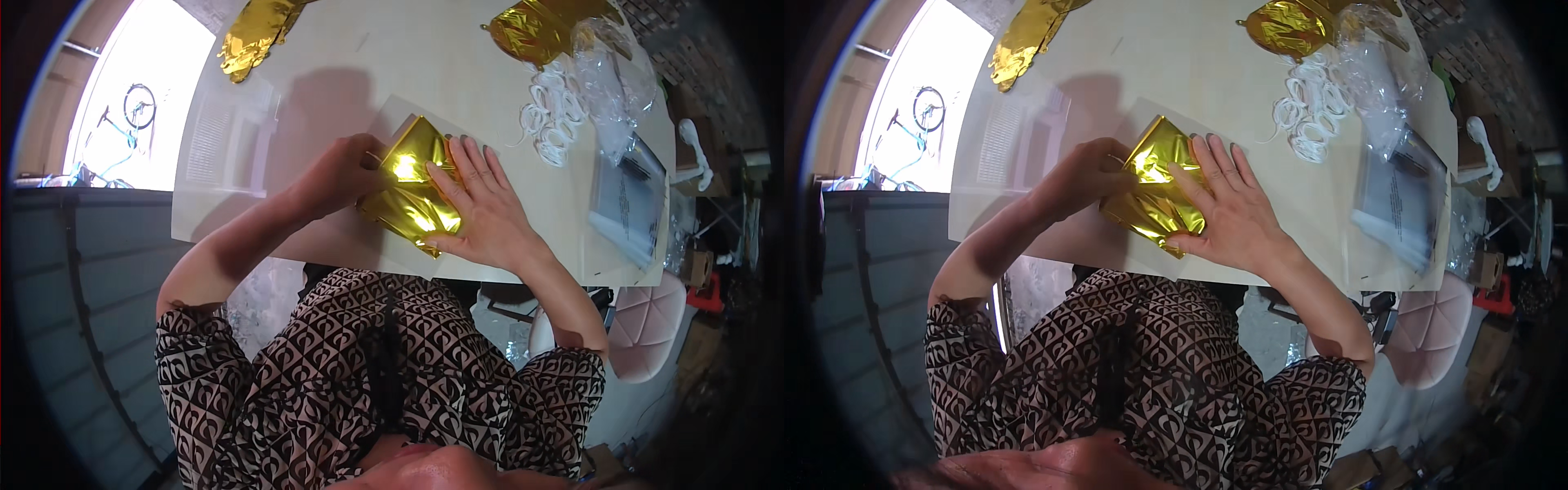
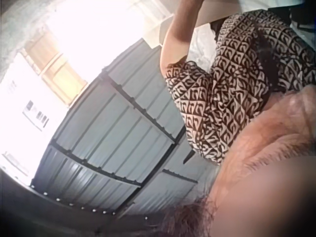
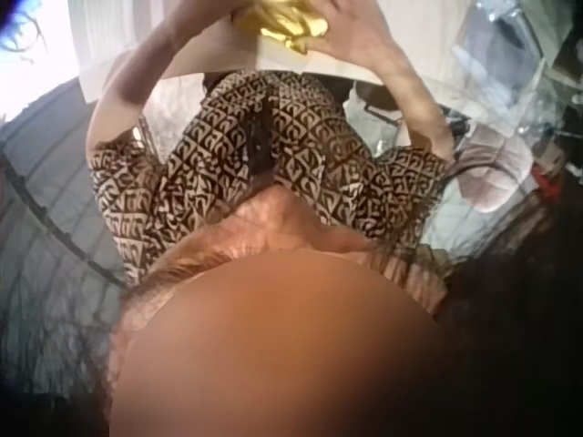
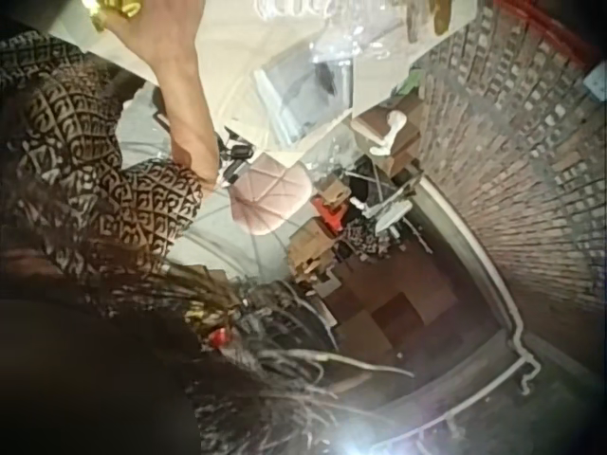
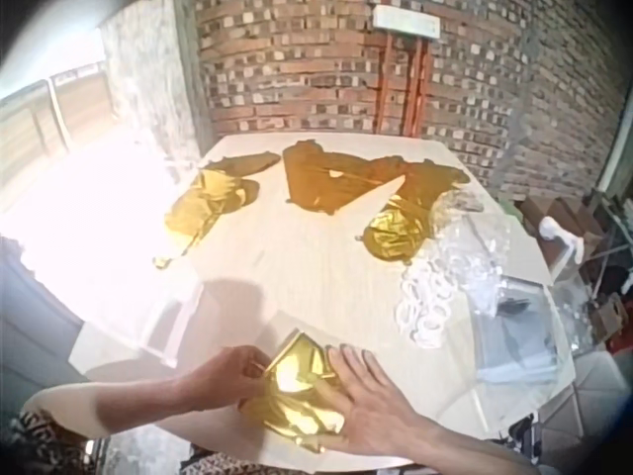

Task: The person folds gold foil balloons by hand and packages them into plastic sleeves along with cardboard inserts, securing each package with a white clip.

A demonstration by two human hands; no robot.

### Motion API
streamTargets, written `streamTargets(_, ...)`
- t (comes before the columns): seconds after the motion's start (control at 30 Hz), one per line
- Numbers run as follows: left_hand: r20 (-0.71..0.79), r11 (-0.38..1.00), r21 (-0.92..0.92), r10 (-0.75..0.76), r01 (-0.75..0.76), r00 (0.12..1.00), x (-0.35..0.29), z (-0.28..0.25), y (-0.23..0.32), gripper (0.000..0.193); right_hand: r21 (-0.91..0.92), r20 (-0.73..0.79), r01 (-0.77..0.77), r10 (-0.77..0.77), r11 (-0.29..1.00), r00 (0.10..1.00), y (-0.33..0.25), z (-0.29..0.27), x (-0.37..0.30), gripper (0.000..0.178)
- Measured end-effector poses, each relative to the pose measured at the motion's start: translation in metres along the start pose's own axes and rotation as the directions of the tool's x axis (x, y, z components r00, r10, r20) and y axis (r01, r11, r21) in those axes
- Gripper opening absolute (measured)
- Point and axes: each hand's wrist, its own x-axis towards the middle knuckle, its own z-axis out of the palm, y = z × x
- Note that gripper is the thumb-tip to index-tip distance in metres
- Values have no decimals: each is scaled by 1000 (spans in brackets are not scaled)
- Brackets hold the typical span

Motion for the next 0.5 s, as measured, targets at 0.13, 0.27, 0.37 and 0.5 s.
streamTargets(0.13, 14, 991, 63, 120, -120, 993, 0, -1, 0, 30, -18, 3, 11, -11, 1000, 1000, 0, 3, 0, 94)
streamTargets(0.27, -7, 946, 277, 179, -170, 984, 2, -3, -2, 26, -7, 2, 20, -20, 1000, 1000, -2, 2, 0, 94)
streamTargets(0.37, 5, 979, 132, 157, -157, 988, 3, -3, -7, 26, -10, -1, 19, -19, 1000, 1000, -4, 2, -1, 95)
streamTargets(0.5, 97, 984, -167, -49, 65, 994, 1, -5, -3, 28, -7, 10, 4, -4, 1000, 1000, -5, 2, -2, 94)
